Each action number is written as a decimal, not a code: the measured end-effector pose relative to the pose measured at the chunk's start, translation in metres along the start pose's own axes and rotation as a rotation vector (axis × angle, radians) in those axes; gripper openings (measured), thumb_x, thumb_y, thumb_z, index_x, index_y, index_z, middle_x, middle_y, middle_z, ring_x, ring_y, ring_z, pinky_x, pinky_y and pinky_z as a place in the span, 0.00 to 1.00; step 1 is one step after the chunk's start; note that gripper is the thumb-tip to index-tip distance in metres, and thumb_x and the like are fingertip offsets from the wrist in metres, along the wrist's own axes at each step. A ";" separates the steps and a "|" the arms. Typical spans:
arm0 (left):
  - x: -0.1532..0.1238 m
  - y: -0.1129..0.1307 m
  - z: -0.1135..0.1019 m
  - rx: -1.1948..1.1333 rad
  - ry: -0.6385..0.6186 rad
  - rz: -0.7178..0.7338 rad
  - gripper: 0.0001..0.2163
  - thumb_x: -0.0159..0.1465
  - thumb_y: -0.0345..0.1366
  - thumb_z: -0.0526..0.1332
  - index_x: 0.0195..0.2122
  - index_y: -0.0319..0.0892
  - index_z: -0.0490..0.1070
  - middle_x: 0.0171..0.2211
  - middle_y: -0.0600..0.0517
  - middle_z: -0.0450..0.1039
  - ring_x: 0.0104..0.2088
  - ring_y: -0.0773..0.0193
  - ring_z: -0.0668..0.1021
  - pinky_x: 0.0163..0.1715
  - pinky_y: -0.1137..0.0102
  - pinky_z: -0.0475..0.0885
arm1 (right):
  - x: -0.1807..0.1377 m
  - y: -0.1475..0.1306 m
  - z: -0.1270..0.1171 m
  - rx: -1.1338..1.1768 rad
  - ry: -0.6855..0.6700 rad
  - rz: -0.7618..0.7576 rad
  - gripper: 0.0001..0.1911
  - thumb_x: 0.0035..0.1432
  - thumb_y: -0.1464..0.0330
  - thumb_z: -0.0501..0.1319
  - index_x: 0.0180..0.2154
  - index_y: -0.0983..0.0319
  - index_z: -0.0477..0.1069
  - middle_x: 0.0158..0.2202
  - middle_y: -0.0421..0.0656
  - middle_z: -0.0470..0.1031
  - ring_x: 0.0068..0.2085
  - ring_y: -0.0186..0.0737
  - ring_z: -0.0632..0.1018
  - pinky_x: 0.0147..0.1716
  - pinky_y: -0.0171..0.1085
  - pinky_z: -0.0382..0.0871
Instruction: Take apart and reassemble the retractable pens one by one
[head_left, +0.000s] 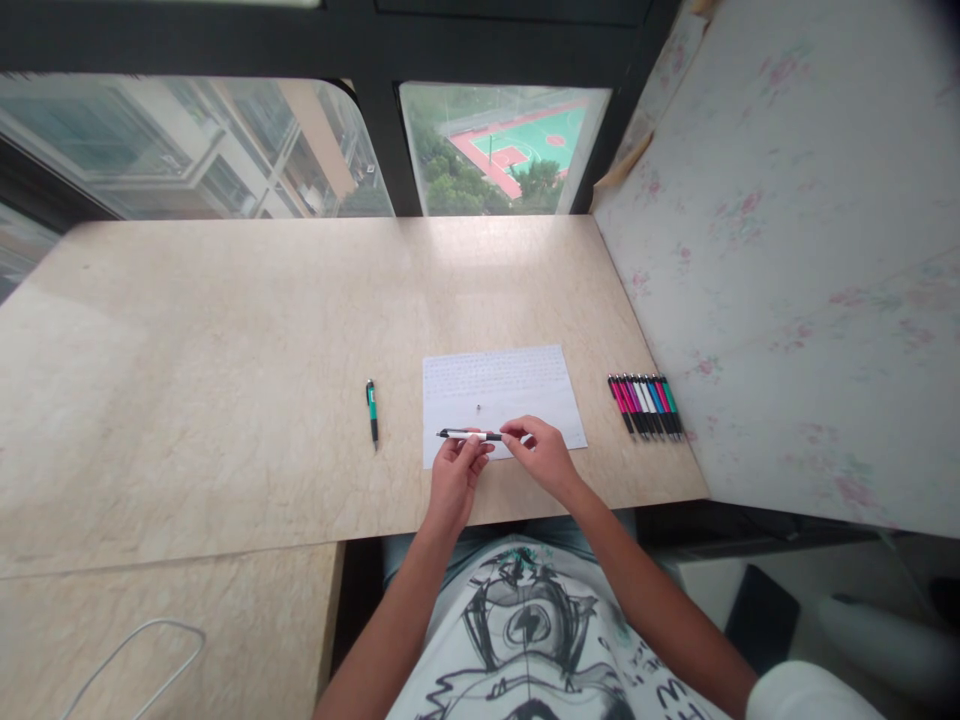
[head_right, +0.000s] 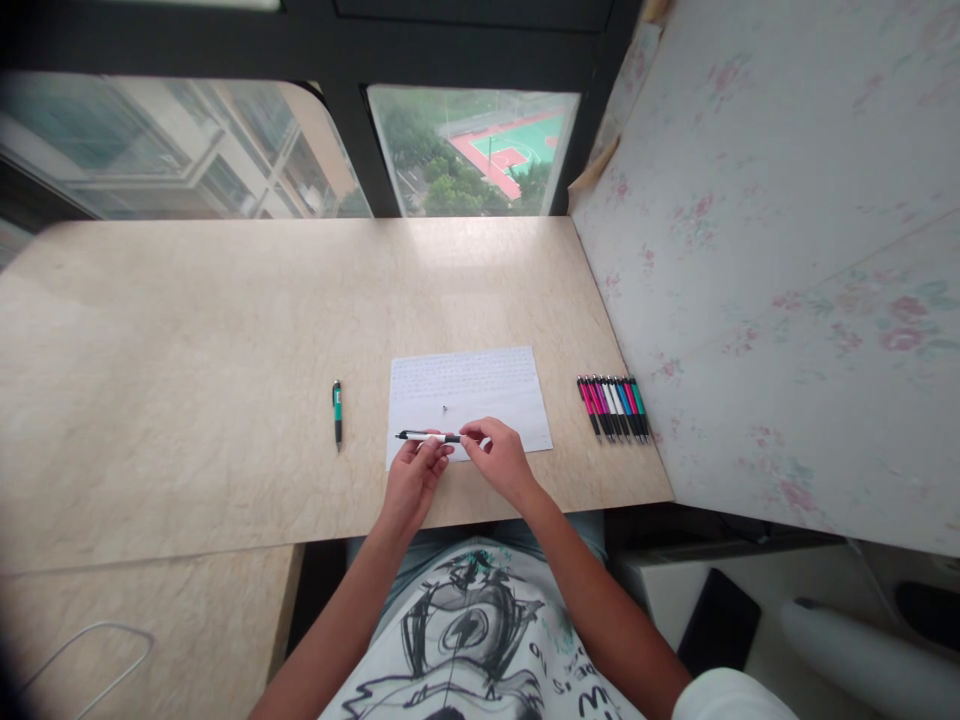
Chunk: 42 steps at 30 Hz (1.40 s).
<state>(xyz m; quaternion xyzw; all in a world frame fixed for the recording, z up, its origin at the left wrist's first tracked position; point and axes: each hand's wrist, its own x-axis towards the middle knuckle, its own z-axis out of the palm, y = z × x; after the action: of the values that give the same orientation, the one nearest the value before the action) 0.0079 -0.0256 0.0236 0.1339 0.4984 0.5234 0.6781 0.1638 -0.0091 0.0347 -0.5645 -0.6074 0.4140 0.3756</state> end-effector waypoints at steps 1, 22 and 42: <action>0.000 -0.001 0.000 0.001 -0.006 -0.011 0.14 0.54 0.38 0.70 0.40 0.41 0.73 0.37 0.49 0.78 0.34 0.66 0.81 0.32 0.74 0.71 | 0.000 -0.001 0.001 -0.005 0.002 -0.006 0.07 0.58 0.68 0.60 0.36 0.60 0.76 0.36 0.45 0.78 0.36 0.38 0.77 0.29 0.33 0.69; 0.004 0.014 -0.016 -0.096 0.087 0.049 0.14 0.53 0.36 0.71 0.37 0.39 0.72 0.27 0.55 0.73 0.27 0.73 0.76 0.27 0.80 0.70 | 0.057 0.008 0.037 -0.657 -0.182 -0.121 0.10 0.63 0.69 0.57 0.44 0.58 0.75 0.42 0.45 0.75 0.43 0.40 0.75 0.37 0.34 0.65; 0.005 0.004 0.001 -0.087 0.095 -0.001 0.13 0.53 0.34 0.71 0.37 0.39 0.73 0.33 0.52 0.75 0.30 0.72 0.78 0.28 0.80 0.71 | 0.002 0.019 -0.003 0.134 0.056 0.114 0.08 0.55 0.66 0.62 0.36 0.61 0.77 0.35 0.45 0.80 0.35 0.40 0.79 0.36 0.37 0.73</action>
<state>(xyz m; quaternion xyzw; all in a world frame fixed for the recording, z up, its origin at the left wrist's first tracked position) 0.0061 -0.0198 0.0239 0.0791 0.5069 0.5501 0.6589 0.1734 -0.0069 0.0179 -0.5829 -0.5346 0.4585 0.4052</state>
